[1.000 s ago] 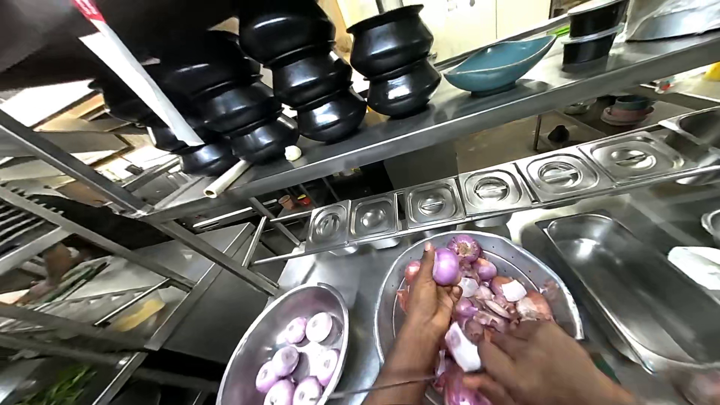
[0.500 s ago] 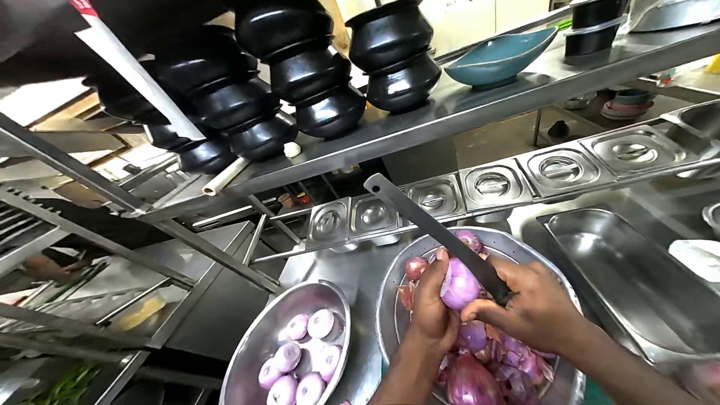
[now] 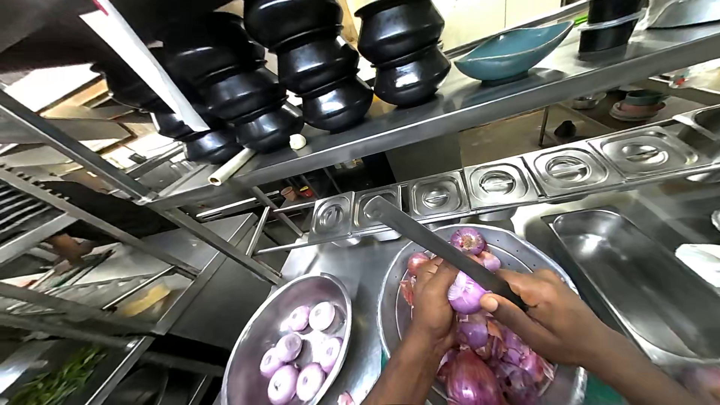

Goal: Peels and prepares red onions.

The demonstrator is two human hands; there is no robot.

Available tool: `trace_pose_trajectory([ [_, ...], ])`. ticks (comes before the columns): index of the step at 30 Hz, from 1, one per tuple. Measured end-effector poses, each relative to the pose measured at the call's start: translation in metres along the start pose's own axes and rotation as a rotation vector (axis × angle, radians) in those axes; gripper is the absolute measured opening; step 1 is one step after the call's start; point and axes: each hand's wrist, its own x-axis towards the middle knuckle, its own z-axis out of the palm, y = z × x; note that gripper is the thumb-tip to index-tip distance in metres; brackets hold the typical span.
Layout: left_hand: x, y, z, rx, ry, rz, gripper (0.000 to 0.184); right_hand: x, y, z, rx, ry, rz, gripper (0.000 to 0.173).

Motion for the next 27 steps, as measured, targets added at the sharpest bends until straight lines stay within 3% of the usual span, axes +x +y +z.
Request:
trace_pose_trajectory([
  [3,0.003,-0.002,0.000,0.018,0.066,0.007,0.033,-0.003,-0.004,-0.002,-0.054,-0.021,-0.087,0.054],
  [8,0.011,-0.005,-0.001,-0.034,0.152,-0.094,0.046,-0.012,-0.021,0.012,-0.459,0.005,-0.285,0.059],
  [11,0.008,0.000,-0.003,-0.031,0.147,-0.143,0.045,-0.011,-0.014,0.007,-0.374,0.113,-0.170,0.068],
  [16,0.004,0.000,-0.007,0.179,0.037,0.006,0.045,0.003,0.001,-0.012,-0.235,0.153,0.081,0.072],
  [21,0.000,0.002,-0.006,0.329,-0.014,0.113,0.048,0.007,-0.003,-0.013,-0.327,0.087,0.023,0.071],
  [27,0.001,0.000,-0.007,0.387,-0.004,0.133,0.044,0.002,0.001,-0.001,-0.389,0.163,-0.074,0.069],
])
